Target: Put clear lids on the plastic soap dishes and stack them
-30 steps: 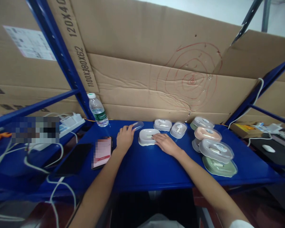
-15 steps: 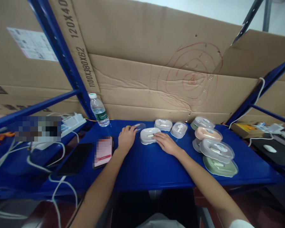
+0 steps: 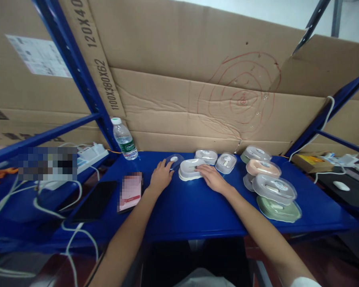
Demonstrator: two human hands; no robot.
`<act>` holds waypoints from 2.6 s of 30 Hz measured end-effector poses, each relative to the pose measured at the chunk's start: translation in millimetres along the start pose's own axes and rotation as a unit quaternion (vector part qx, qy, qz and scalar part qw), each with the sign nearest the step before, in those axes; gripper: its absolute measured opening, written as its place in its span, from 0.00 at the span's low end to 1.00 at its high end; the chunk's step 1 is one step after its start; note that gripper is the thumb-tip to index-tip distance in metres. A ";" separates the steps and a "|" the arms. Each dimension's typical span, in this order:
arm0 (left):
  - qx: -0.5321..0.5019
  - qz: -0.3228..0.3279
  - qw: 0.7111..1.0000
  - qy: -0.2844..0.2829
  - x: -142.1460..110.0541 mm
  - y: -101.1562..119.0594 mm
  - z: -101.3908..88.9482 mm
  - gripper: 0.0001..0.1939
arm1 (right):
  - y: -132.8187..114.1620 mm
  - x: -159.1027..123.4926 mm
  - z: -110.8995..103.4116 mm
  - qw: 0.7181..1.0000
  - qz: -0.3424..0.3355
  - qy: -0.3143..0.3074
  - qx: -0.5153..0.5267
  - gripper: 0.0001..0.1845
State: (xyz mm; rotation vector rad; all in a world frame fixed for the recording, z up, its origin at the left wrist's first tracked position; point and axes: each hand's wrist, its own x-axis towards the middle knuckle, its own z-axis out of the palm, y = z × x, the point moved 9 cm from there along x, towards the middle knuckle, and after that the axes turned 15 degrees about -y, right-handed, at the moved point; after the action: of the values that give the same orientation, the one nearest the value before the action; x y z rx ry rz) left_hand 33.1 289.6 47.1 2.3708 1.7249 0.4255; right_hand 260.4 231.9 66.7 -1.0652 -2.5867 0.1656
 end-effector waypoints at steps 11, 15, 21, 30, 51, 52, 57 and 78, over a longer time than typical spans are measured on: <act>-0.151 0.189 0.966 0.092 -7.8 39.0 -27.5 0.25 | -16.3 2.9 -1.0 0.999 -0.024 -0.022 -0.030 0.20; -0.157 0.207 0.963 0.075 -12.6 50.9 -30.3 0.25 | -33.9 7.7 1.1 0.998 -0.030 -0.014 -0.060 0.21; -0.158 0.208 0.964 0.058 -14.6 52.7 -29.1 0.26 | -36.5 10.8 13.2 0.998 -0.030 -0.029 -0.053 0.21; -0.138 0.216 0.966 0.039 -16.4 58.2 -24.0 0.25 | -9.2 5.9 7.1 0.999 0.030 0.015 -0.016 0.16; -0.135 0.233 0.963 -0.001 -15.1 62.9 -13.7 0.24 | -2.2 6.4 2.7 0.999 0.013 0.021 -0.032 0.19; -0.135 0.233 0.963 -0.001 -14.9 62.6 -13.5 0.24 | -2.7 6.5 3.0 0.999 0.018 0.024 -0.035 0.19; -0.128 0.231 0.964 0.008 -12.2 58.1 -11.6 0.25 | -5.1 9.8 5.7 0.997 0.050 0.038 -0.055 0.18; -0.112 0.234 0.966 -0.010 -10.6 56.8 -5.7 0.24 | -30.4 16.2 16.9 0.992 0.008 -0.039 -0.122 0.19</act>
State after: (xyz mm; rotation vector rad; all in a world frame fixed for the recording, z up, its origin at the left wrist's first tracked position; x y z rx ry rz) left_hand 79.2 261.7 68.7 2.5795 1.0255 0.6207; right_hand 223.6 221.9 62.2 -1.1836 -2.7212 -0.1118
